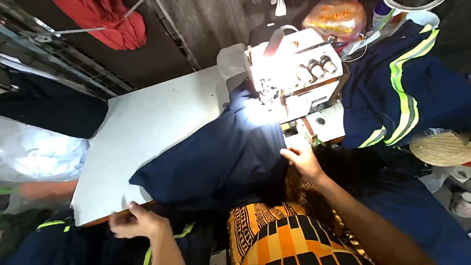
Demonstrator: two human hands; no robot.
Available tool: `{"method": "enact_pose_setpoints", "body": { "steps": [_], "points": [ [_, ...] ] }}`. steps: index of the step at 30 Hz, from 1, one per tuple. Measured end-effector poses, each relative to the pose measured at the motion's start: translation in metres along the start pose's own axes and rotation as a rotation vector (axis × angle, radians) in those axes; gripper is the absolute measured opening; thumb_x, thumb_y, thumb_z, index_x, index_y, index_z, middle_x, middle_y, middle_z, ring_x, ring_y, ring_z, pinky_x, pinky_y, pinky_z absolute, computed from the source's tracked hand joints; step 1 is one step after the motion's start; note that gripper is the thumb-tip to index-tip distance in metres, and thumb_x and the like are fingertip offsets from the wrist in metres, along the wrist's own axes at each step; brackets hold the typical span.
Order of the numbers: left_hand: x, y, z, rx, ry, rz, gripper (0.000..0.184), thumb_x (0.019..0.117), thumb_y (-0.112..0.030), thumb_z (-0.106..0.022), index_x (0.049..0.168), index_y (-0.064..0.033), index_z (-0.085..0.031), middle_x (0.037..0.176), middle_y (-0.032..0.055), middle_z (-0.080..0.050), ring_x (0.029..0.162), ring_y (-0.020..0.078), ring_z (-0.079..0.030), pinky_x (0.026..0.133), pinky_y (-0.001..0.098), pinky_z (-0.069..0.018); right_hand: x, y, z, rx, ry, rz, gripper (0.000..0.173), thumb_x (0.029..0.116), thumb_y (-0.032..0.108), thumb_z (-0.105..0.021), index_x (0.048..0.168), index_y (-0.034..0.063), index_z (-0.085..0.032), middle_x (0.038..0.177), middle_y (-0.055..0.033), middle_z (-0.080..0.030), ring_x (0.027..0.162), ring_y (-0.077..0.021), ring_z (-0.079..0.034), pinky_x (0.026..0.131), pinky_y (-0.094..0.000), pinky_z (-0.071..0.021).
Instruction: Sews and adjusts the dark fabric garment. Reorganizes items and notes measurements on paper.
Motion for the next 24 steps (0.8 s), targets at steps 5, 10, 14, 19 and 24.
{"method": "enact_pose_setpoints", "body": {
  "steps": [5, 10, 14, 19, 24],
  "points": [
    [-0.125, 0.047, -0.040, -0.216, 0.585, 0.496, 0.077, 0.1027, -0.038, -0.050, 0.158, 0.0010, -0.012, 0.156, 0.0154, -0.037, 0.138, 0.0115, -0.044, 0.113, 0.0338, -0.0412, -0.036, -0.047, 0.009, -0.016, 0.062, -0.051, 0.011, 0.0955, 0.011, -0.066, 0.095, 0.0032, -0.074, 0.087, 0.0027, -0.071, 0.077, 0.0005, -0.064, 0.073, -0.0185, -0.0541],
    [-0.090, 0.001, -0.018, -0.306, 0.550, 0.505, 0.047, 0.0955, -0.016, -0.060, 0.137, -0.0080, -0.041, 0.108, -0.0046, -0.069, 0.096, 0.0048, -0.069, 0.084, 0.0304, -0.0614, -0.048, -0.047, 0.013, 0.039, 0.062, -0.031, 0.009, 0.0934, 0.008, -0.068, 0.091, 0.0034, -0.076, 0.085, 0.0026, -0.073, 0.079, 0.0013, -0.066, 0.075, -0.0180, -0.0554],
    [-0.035, -0.029, 0.001, -0.438, 0.545, 0.278, 0.041, 0.0917, -0.027, -0.067, 0.126, -0.0126, -0.050, 0.102, -0.0094, -0.073, 0.096, 0.0056, -0.071, 0.088, 0.0297, -0.0612, -0.046, -0.029, 0.011, 0.090, -0.012, 0.028, 0.009, 0.0925, 0.005, -0.068, 0.090, 0.0026, -0.077, 0.085, 0.0017, -0.075, 0.076, 0.0010, -0.067, 0.073, -0.0179, -0.0570],
    [0.013, -0.086, -0.009, -0.416, 0.523, 0.086, 0.022, 0.0957, -0.012, -0.059, 0.116, -0.0105, -0.053, 0.097, -0.0090, -0.074, 0.093, 0.0057, -0.072, 0.087, 0.0287, -0.0613, -0.012, 0.008, 0.008, 0.015, -0.032, 0.076, 0.013, 0.0930, 0.012, -0.071, 0.084, 0.0042, -0.075, 0.070, 0.0053, -0.068, 0.057, 0.0025, -0.058, 0.056, -0.0169, -0.0508],
    [0.063, -0.115, -0.035, -0.349, 0.534, 0.068, 0.022, 0.0999, -0.009, -0.056, 0.122, -0.0102, -0.052, 0.102, -0.0050, -0.071, 0.095, 0.0079, -0.071, 0.089, 0.0312, -0.0604, 0.031, 0.038, 0.003, -0.078, -0.072, 0.111, 0.014, 0.0921, 0.015, -0.074, 0.082, 0.0040, -0.074, 0.069, 0.0018, -0.065, 0.054, -0.0010, -0.054, 0.055, -0.0202, -0.0478]
  ]
}}
Point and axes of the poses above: each hand's wrist, its own x-axis towards the middle knuckle, its own z-axis out of the back of the hand, y = z × x, the point moved 6 cm from there along x, towards the middle knuckle
